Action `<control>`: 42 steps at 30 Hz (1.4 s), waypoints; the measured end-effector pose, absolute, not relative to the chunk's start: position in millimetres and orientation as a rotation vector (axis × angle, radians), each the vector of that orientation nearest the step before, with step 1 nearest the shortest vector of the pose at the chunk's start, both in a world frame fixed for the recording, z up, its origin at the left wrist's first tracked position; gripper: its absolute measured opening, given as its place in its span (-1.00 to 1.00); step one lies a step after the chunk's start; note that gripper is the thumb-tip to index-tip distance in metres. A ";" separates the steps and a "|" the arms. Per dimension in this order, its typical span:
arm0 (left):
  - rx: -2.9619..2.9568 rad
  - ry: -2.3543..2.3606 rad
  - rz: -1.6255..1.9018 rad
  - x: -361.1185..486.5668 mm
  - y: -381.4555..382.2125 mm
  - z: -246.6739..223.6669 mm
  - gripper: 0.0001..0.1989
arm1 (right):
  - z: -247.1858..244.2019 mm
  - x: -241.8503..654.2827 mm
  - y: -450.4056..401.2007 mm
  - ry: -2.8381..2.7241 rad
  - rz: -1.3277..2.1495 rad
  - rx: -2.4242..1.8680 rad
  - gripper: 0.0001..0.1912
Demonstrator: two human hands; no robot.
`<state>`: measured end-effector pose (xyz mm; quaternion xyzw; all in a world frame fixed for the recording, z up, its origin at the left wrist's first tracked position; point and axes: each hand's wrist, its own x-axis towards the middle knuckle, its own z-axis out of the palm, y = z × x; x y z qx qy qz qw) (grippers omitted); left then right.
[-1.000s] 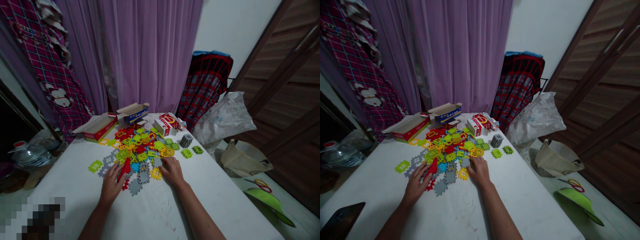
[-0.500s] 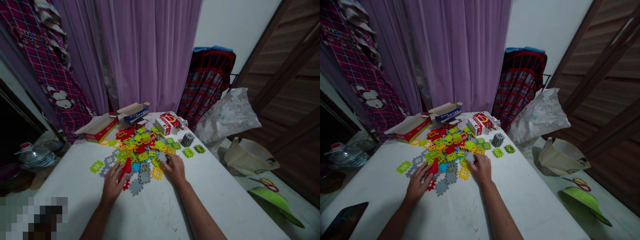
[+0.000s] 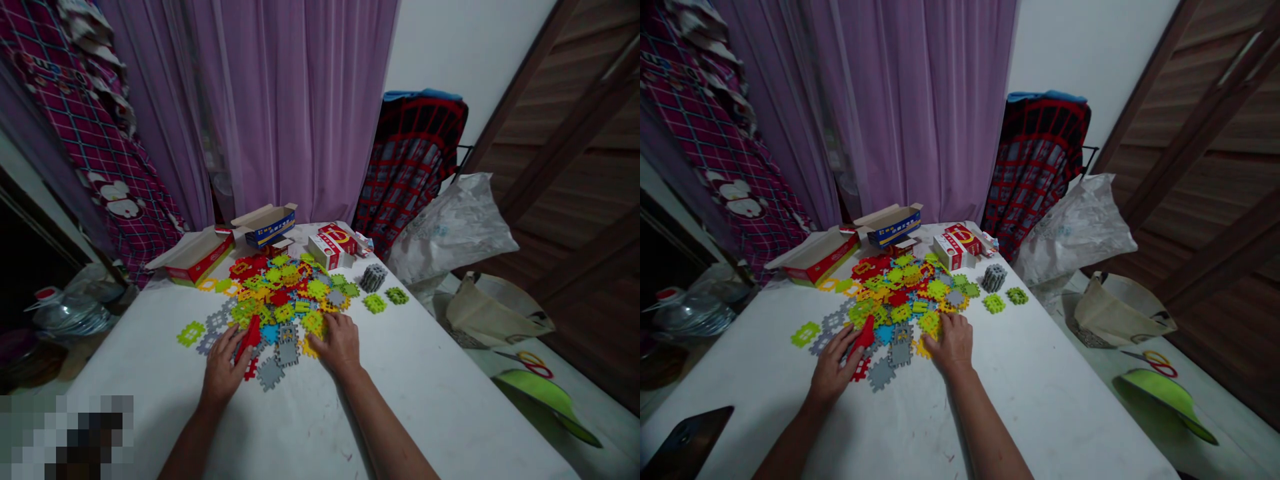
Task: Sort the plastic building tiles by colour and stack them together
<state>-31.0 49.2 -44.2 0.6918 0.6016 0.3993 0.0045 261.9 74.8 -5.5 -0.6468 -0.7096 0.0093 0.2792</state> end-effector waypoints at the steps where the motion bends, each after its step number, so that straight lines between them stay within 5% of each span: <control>1: 2.169 1.884 1.249 -30.9 49.1 -44.2 -0.56 | -5.7 259.9 75.0 -1.903 0.026 -1.739 -0.43; 13: 2.216 1.886 1.261 -31.8 50.0 -46.4 -0.56 | -24.5 278.3 87.7 -1.882 -0.108 -1.526 -0.62; 21: 2.220 1.902 1.263 -30.7 49.9 -45.8 -0.56 | -5.9 322.0 118.2 -2.206 -0.156 -1.325 -0.56; 28: 2.228 1.890 1.258 -31.9 49.7 -46.0 -0.55 | -24.3 295.5 90.0 -1.689 -0.093 -1.691 -0.76; 33: 2.232 1.887 1.240 -32.2 49.5 -45.1 -0.56 | -17.4 261.1 76.0 -1.630 -0.035 -1.946 -0.61; 42: 2.235 1.867 1.273 -31.8 50.3 -46.2 -0.57 | -13.0 248.0 83.1 -1.527 -0.047 -2.035 -0.67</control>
